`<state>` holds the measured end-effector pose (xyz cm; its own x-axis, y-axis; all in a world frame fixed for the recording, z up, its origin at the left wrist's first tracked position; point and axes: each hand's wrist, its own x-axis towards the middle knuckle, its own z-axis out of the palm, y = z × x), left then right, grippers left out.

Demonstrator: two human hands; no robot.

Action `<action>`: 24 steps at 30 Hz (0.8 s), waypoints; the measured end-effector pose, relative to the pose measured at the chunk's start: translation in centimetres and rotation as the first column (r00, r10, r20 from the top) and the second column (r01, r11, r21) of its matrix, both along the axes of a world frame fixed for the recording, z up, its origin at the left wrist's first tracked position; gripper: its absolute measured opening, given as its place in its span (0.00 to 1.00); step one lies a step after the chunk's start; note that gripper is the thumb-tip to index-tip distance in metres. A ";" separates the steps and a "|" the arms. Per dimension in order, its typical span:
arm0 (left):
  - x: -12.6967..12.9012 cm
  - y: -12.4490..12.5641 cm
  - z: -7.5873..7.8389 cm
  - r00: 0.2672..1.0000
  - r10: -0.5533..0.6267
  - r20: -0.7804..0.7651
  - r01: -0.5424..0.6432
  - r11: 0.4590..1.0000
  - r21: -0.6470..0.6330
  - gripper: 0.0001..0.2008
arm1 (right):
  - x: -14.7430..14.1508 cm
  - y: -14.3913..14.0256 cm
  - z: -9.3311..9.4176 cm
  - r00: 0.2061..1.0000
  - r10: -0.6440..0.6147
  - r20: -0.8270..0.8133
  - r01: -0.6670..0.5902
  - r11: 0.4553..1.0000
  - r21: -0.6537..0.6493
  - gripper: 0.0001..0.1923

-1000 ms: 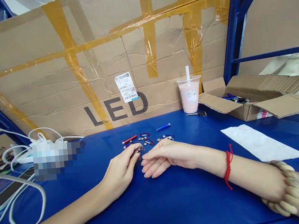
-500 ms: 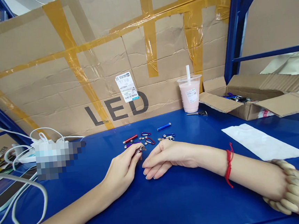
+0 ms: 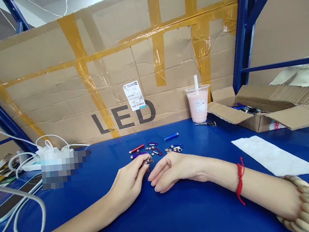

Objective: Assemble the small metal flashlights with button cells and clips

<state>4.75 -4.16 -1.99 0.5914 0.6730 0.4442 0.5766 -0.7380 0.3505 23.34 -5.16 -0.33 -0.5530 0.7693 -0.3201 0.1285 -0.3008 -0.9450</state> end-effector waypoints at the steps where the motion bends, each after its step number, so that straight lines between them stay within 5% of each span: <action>1: 0.0 0.0 0.0 1.000 -0.004 0.003 0.004 1.000 -0.004 0.11 | 0.0 -0.1 0.0 1.000 -0.002 -0.001 0.002 1.000 0.000 0.18; 24: 0.0 -0.3 0.5 1.000 -0.021 -0.007 0.021 0.999 -0.044 0.10 | -0.5 -0.3 0.6 0.987 -0.162 -0.001 0.161 0.983 0.085 0.16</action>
<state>4.80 -4.49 -1.46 0.6089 0.6790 0.4100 0.5641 -0.7341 0.3781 22.85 -5.46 0.24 -0.4178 0.8728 -0.2524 0.0902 -0.2366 -0.9674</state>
